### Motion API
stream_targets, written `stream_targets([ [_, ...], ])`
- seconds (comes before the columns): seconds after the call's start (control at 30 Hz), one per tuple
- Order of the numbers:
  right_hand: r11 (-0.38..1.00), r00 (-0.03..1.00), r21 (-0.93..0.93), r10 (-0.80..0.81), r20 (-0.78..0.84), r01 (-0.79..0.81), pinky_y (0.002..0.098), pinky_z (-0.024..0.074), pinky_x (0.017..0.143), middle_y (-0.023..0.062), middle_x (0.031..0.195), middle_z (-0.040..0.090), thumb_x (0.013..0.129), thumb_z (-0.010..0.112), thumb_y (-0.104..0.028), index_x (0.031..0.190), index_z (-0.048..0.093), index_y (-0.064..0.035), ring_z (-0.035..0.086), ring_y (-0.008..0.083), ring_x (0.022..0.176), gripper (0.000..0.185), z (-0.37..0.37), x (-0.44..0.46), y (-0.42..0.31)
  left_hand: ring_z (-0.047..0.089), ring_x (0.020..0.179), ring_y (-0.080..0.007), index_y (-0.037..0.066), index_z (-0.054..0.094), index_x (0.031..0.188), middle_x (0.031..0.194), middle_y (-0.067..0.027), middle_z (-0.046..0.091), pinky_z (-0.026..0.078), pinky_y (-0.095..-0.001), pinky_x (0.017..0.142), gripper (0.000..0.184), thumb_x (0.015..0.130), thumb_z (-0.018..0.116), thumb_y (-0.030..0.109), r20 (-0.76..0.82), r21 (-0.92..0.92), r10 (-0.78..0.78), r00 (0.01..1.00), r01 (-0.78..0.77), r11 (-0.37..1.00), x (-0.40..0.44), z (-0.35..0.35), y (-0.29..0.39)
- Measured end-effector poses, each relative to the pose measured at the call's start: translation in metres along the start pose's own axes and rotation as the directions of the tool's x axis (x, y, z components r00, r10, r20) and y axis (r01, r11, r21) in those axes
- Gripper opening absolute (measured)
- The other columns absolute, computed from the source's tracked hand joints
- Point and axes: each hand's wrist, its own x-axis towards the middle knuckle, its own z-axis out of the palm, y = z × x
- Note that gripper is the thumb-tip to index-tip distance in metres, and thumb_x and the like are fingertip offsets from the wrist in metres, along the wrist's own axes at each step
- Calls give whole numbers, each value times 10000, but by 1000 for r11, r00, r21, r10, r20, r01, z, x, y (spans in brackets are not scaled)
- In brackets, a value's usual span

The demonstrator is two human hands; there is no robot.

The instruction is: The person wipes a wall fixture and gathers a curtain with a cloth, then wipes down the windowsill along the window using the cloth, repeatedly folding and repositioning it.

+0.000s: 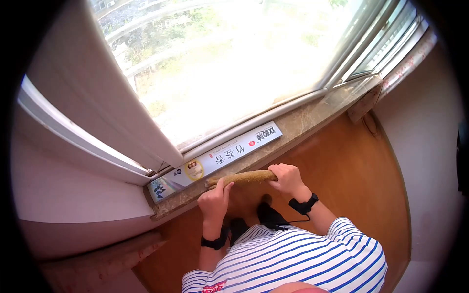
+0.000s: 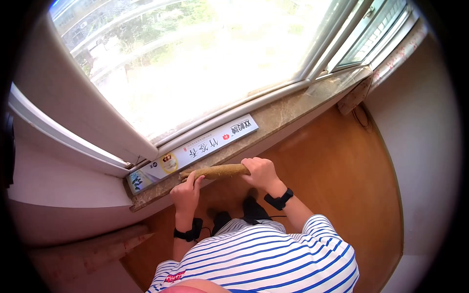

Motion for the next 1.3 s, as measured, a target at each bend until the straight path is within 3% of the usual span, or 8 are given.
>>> stream_targets([
  [0.13,881,969,421,137,207,-215,407,501,754,109,890,640,725,763,-162,944,610,-88,632,299,864,277,-42,-21,31,531,430,-216,130,750,1112,507,-55,530,416,-331,451,323,863,748,335,79,-50,172,982,-169,984,21,0,39],
  [0.23,905,963,362,146,226,-222,388,439,825,95,900,628,733,760,-173,949,613,-101,581,280,904,271,-58,-47,75,627,526,-238,144,748,1132,614,-96,635,462,-327,499,304,845,768,241,254,-364,132,958,-32,931,46,6,86],
  [0.47,929,947,259,199,252,-264,380,370,878,67,877,619,778,814,-341,958,631,-117,513,247,972,340,-82,-103,184,673,633,-298,149,756,972,715,-103,688,511,-387,575,195,852,742,302,464,-186,255,848,-188,964,97,78,171],
  [0.57,785,851,371,357,385,-497,387,368,897,74,907,629,791,792,-291,962,633,-120,495,251,985,289,-108,-129,220,676,622,-305,169,732,925,665,-94,674,512,-397,553,236,845,741,391,507,-252,306,806,-200,947,111,107,205],
  [0.77,896,890,109,441,-115,-430,386,536,715,66,810,700,814,712,-179,963,678,-154,691,266,803,155,-125,-155,295,662,632,-338,126,685,877,667,-120,661,492,-451,556,264,876,701,389,528,-278,380,760,-269,922,167,148,298],
  [0.87,733,735,68,678,-4,-676,389,546,657,102,814,707,847,699,-202,1015,703,-170,697,304,768,172,-175,-134,312,666,646,-344,123,687,950,687,-126,665,499,-450,569,198,906,679,316,461,-292,348,816,-230,928,196,170,332],
  [1.07,745,746,586,578,-330,-318,410,550,823,225,1024,699,902,599,-66,1326,597,-117,665,404,1024,427,-232,-58,368,736,785,-279,64,675,1078,837,-136,733,554,-335,685,194,886,687,35,-1,-633,111,994,-87,770,252,193,391],
  [1.3,786,693,565,260,-672,252,408,396,1097,248,1517,394,935,591,-91,1581,151,-81,464,349,1370,782,-269,136,439,660,993,-360,73,578,1339,1097,-168,701,495,-435,909,462,890,645,-9,-429,-326,244,870,-401,856,359,238,402],
])
